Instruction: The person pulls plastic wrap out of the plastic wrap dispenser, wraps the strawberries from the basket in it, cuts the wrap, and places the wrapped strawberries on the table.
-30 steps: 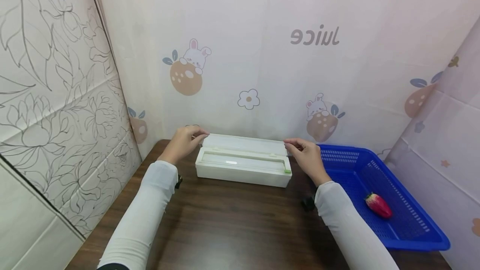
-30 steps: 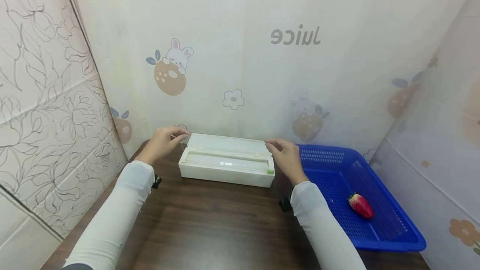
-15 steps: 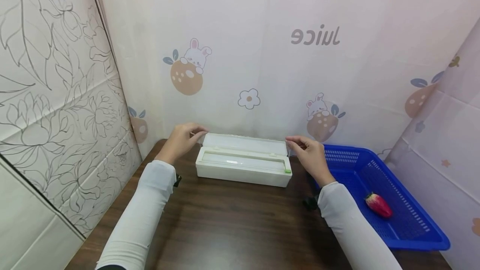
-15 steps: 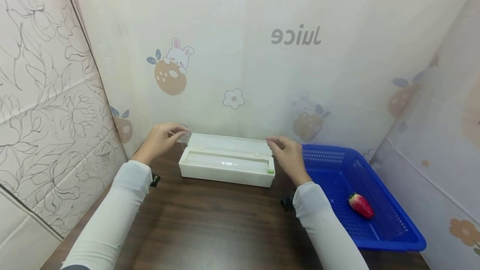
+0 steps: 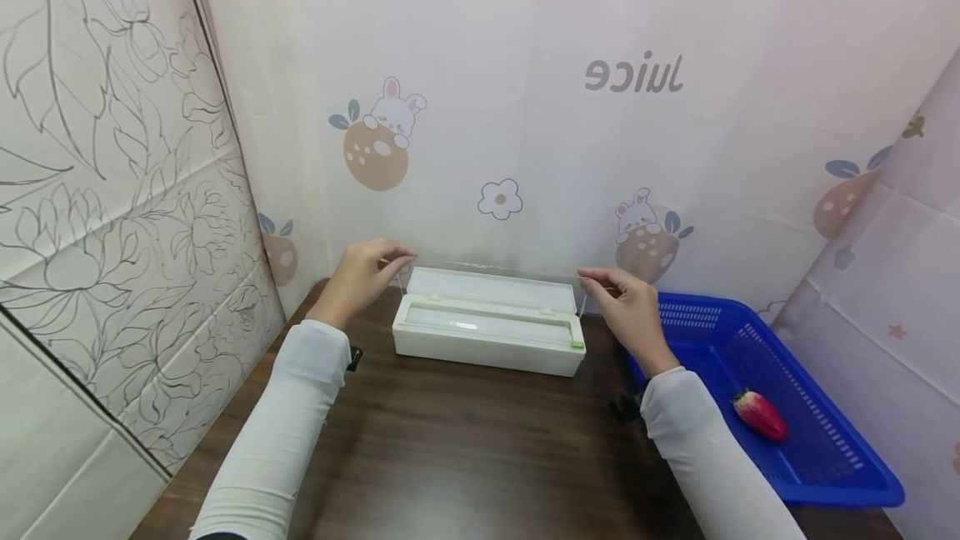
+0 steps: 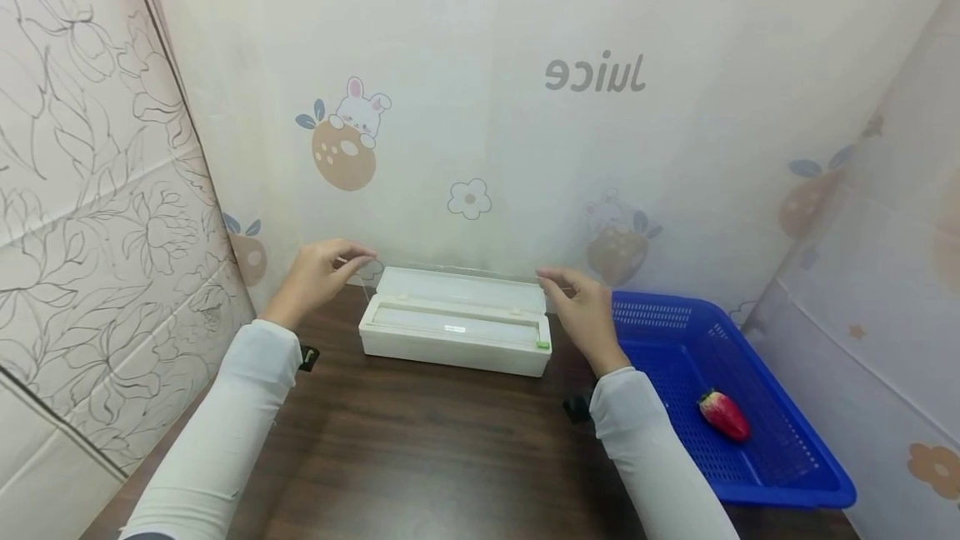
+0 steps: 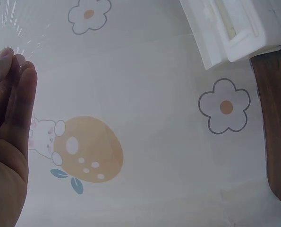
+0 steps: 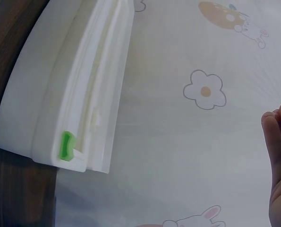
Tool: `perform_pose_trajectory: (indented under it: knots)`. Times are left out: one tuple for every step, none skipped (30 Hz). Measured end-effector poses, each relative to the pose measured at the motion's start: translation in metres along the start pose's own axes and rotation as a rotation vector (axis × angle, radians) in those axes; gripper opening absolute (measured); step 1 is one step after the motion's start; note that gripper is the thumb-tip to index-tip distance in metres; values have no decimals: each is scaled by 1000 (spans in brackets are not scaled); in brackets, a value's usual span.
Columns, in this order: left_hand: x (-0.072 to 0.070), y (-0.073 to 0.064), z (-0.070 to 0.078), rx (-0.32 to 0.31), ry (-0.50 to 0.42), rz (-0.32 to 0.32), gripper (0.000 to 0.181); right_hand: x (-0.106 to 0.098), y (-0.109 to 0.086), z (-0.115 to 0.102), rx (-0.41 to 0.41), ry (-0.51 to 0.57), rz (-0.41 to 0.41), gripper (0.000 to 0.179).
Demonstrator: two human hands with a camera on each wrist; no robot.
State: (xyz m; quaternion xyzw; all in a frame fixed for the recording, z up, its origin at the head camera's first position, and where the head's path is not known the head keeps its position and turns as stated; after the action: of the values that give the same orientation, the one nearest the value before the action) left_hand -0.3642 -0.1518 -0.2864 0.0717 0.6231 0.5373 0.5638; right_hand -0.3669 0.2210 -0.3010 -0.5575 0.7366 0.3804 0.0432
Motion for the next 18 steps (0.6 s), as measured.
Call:
perform_pose_trajectory:
  knots:
    - [-1, 0, 1, 2, 1, 5, 14, -1, 0, -1, -8, 0, 4, 17]
    - [-2, 1, 1, 5, 4, 11, 14, -2, -1, -3, -18, 3, 8, 17]
    - [-2, 1, 2, 6, 9, 14, 14, -3, -1, -5, -26, 2, 11, 17]
    - [-3, 1, 2, 9, 15, 21, 14, -4, -1, -6, -34, 1, 15, 16]
    - [-4, 2, 2, 10, 22, 26, 14, -5, -1, -8, -42, 0, 18, 16]
    - [-5, 2, 2, 13, 25, 30, 14, -6, -1, -10, -48, 0, 22, 16]
    - [-6, 3, 3, 19, 26, 36, 14, -7, -1, -11, -54, 3, 24, 16]
    - [-7, 4, 3, 25, 26, 41, 14, -7, -1, -12, -58, 6, 27, 16]
    - [-8, 5, 4, 31, 26, 46, 14, -8, 0, -13, -62, 6, 30, 15]
    - [-9, 6, 4, 37, 26, 52, 14, -9, 0, -14, -66, 10, 32, 15]
    - [-10, 6, 5, 42, 27, 55, 14, -10, 0, -15, -69, 13, 33, 15]
    - [-10, 7, 5, 46, 27, 59, 14, -10, 0, -16, -73, 13, 34, 15]
    - [-11, 8, 6, 50, 29, 62, 13, -11, 0, -16, -77, 13, 34, 16]
    - [-12, 8, 6, 52, 31, 64, 13, -12, 0, -17, -80, 14, 35, 16]
    - [-13, 9, 7, 52, 35, 66, 13, -12, 0, -18, -83, 13, 36, 16]
    - [-14, 9, 7, 51, 39, 67, 13, -13, 0, -19, -83, 14, 37, 16]
    - [-15, 10, 8, 50, 42, 69, 13, -14, 1, -20, -83, 13, 38, 16]
    - [-16, 10, 8, 50, 42, 74, 13, -15, 1, -20, -84, 13, 38, 16]
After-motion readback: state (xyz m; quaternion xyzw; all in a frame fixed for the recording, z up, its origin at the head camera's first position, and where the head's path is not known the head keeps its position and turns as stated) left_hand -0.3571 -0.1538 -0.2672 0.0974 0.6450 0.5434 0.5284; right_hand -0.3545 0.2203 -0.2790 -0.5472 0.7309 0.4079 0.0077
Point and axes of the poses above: each hand's wrist, its own y-axis towards the middle knuckle, its own x-axis out of the palm, z = x × y, the point moved 7 cm from there along y, towards the middle knuckle, and after that the axes turned 13 degrees about x, right-handed, at the moved point
